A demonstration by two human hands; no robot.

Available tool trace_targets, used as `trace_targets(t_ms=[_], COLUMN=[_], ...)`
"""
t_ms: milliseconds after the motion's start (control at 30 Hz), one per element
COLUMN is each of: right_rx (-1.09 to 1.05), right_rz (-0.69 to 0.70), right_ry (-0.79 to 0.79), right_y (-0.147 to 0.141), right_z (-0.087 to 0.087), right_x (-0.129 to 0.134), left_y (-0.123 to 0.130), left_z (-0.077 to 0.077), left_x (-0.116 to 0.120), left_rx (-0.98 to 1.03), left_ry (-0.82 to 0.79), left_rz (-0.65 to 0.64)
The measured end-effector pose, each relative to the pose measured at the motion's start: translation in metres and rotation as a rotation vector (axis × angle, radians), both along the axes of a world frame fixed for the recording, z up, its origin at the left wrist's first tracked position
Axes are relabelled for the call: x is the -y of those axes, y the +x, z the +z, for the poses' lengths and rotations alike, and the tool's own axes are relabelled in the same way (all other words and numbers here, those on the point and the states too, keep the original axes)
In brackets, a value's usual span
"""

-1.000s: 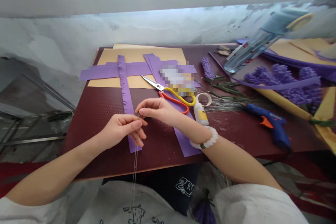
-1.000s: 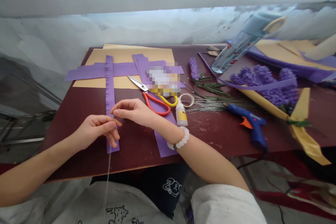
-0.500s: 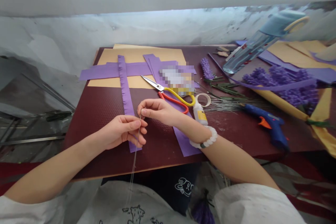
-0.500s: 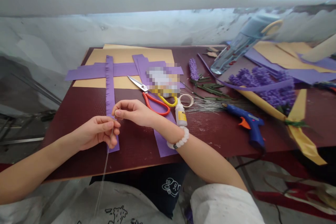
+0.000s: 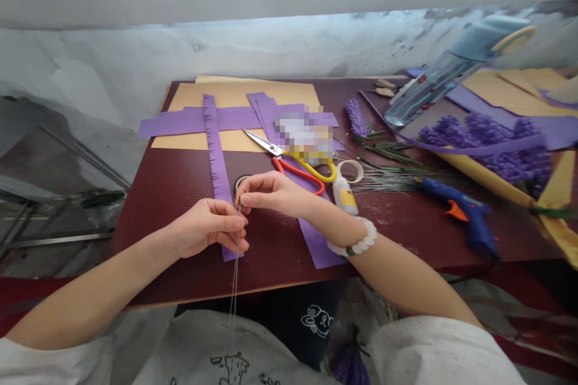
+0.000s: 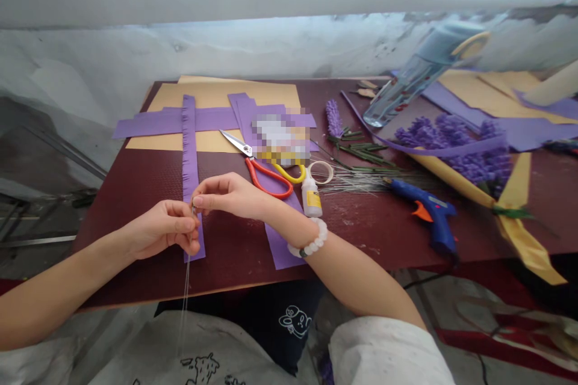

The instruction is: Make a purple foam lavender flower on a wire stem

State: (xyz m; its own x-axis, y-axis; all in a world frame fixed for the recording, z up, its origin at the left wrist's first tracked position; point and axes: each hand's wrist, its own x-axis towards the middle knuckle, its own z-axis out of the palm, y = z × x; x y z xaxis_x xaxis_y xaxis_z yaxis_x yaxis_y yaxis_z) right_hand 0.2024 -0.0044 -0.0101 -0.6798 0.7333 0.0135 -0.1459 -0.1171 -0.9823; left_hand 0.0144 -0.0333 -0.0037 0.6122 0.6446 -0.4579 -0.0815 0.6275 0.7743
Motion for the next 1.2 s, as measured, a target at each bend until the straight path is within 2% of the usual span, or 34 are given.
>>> trace_targets(t_ms=[233, 400, 533, 900, 1000, 1200], right_rx=[0.019, 0.017, 0.016, -0.024, -0.036, -0.01], right_rz=[-0.133, -0.177, -0.211, -0.148, -0.164, -0.139], right_ry=[-0.02, 0.008, 0.021, -0.007, 0.012, 0.088], right_y=[0.0008, -0.0034, -0.0062, -0.0013, 0.0005, 0.001], right_z=[0.0011, -0.0004, -0.0023, 0.0001, 0.002, 0.0068], right_x=[-0.0002, 0.0011, 0.0029, 0.002, 0.0005, 0.0023], left_y=[0.0036, 0.0069, 0.0073, 0.0045, 0.0025, 0.0005], left_z=[0.0013, 0.0027, 0.0004, -0.0012, -0.0001, -0.0032], left_x=[0.0011, 0.0035, 0.0042, 0.0013, -0.0009, -0.003], left_rx=[-0.05, -0.074, -0.039, -0.027, -0.014, -0.018], left_ry=[0.077, 0.104, 0.117, 0.162, 0.184, 0.166], left_rz=[0.171, 0.227, 0.212, 0.177, 0.179, 0.097])
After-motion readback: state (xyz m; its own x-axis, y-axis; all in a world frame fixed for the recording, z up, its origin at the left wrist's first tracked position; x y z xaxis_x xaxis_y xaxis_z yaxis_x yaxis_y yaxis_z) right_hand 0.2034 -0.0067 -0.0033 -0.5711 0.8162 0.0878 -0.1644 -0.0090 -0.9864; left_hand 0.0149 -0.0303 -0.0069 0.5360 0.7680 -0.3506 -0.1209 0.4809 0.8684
